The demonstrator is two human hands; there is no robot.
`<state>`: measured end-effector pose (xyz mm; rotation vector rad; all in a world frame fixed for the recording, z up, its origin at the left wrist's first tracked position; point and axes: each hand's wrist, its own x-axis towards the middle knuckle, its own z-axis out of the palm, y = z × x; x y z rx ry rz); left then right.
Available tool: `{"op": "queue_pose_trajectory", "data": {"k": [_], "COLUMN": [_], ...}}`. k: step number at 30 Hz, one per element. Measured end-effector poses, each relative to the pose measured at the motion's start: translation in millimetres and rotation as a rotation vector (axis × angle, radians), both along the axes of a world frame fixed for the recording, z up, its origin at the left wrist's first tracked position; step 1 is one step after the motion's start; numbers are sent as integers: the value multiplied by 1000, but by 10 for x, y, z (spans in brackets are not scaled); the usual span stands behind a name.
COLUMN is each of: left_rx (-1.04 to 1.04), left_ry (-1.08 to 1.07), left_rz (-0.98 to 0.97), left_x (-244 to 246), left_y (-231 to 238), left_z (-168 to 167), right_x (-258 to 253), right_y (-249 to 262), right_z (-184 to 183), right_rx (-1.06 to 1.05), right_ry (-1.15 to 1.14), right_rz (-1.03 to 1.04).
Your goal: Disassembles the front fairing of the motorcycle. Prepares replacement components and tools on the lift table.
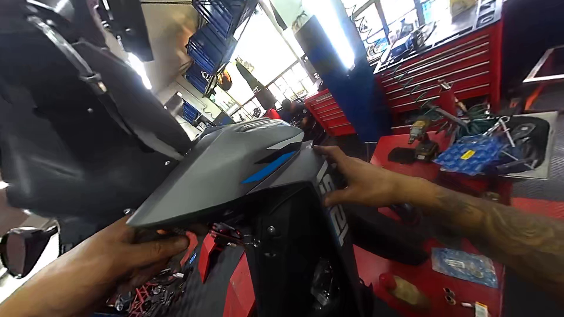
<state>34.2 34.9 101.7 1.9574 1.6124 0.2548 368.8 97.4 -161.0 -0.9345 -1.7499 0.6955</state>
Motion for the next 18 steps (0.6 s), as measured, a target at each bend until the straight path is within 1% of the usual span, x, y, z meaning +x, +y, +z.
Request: {"op": "queue_pose_trajectory", "data": {"k": [2, 5, 14, 16, 18], "left_rx": [67, 232, 630, 702, 755], "left_ry": [69, 178, 606, 722, 788], "left_rz": [-29, -50, -29, -3, 11], "left_x": [27, 52, 44, 41, 16], "left_y": [-13, -72, -196, -225, -229], "left_z": [-21, -91, -194, -216, -241], "right_x": [-9, -28, -31, -39, -32], "right_y": [33, 65, 104, 103, 104], "right_z": [-56, -111, -106, -109, -105], "right_rx": [37, 67, 54, 38, 28], "right_ry": [32, 82, 82, 93, 85], "right_rz": [3, 20, 14, 17, 17]}}
